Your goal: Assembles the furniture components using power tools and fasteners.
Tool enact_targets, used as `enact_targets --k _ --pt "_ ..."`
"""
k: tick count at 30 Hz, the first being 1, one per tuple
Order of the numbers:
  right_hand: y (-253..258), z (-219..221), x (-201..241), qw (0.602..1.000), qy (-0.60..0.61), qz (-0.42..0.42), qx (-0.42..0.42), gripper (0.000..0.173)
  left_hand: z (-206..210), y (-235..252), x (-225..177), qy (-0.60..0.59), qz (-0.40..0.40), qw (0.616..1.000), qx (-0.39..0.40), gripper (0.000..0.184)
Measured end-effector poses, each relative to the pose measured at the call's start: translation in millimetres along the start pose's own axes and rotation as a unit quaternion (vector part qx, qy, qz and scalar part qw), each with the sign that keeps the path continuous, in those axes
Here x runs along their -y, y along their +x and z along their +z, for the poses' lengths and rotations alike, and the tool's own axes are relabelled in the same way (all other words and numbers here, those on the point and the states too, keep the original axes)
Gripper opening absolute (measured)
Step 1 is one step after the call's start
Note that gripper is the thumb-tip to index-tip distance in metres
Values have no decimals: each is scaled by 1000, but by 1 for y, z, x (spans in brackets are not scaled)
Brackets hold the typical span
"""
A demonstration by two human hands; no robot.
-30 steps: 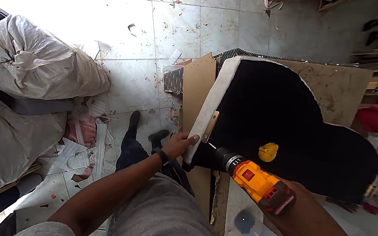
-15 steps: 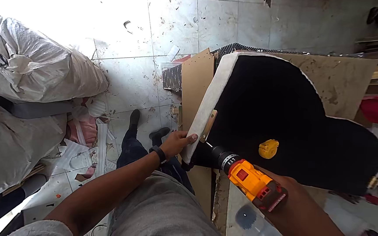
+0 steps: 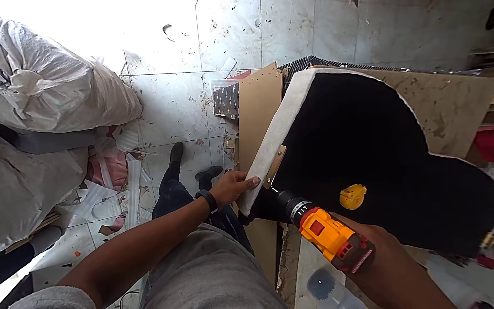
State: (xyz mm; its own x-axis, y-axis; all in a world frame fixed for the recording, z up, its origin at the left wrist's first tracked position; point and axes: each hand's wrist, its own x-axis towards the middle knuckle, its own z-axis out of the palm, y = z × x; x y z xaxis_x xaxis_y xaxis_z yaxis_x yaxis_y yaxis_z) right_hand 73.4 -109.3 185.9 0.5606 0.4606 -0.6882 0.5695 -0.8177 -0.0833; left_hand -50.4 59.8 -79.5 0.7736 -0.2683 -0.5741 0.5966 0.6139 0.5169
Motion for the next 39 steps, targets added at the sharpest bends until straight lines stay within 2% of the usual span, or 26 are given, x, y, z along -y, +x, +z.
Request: enact_targets --k 5,10,12,16,18,21,23,26,28,30,33,35,37,39 --pt "5 0 -3 1000 -22 -15 -3 47 0 -1 1 0 2 1000 -3 44" --pt "15 -9 -7 985 -148 -94 -10 33 2 -6 -5 11 2 1000 -15 42" --pt "23 -20 -1 976 -190 -108 10 36 3 -9 -7 16 12 1000 -20 43" --pt "38 -40 -8 975 -184 -117 39 43 8 -17 -1 5 30 998 -48 45" --pt "35 -39 -19 976 -168 -137 27 38 2 -25 21 -28 11 995 -90 45" --pt "11 -18 -30 983 -112 -141 -21 34 -22 -57 57 -28 -76 986 -148 34" --pt "-17 6 -42 987 -34 -132 -84 41 -33 -86 72 37 -116 983 -139 25" --pt "-71 55 -58 974 148 -87 -150 56 -34 -117 80 140 -130 975 -113 21" --pt "-106 91 -61 935 309 -34 -173 60 -26 -127 77 209 -126 964 -105 20" --pt "-127 129 -64 870 455 -7 -192 56 -11 -135 70 237 -94 960 -114 20" --pt "-144 185 -75 769 595 -32 -230 43 52 -143 29 313 34 941 -121 20" --pt "-157 217 -86 714 649 -37 -259 38 112 -124 -2 422 148 887 -113 26" --pt "-163 239 -97 670 686 -35 -282 35 158 -76 -23 499 269 818 -97 24" --pt "-172 248 -107 639 705 -15 -306 33 184 -16 -29 519 334 783 -73 25"
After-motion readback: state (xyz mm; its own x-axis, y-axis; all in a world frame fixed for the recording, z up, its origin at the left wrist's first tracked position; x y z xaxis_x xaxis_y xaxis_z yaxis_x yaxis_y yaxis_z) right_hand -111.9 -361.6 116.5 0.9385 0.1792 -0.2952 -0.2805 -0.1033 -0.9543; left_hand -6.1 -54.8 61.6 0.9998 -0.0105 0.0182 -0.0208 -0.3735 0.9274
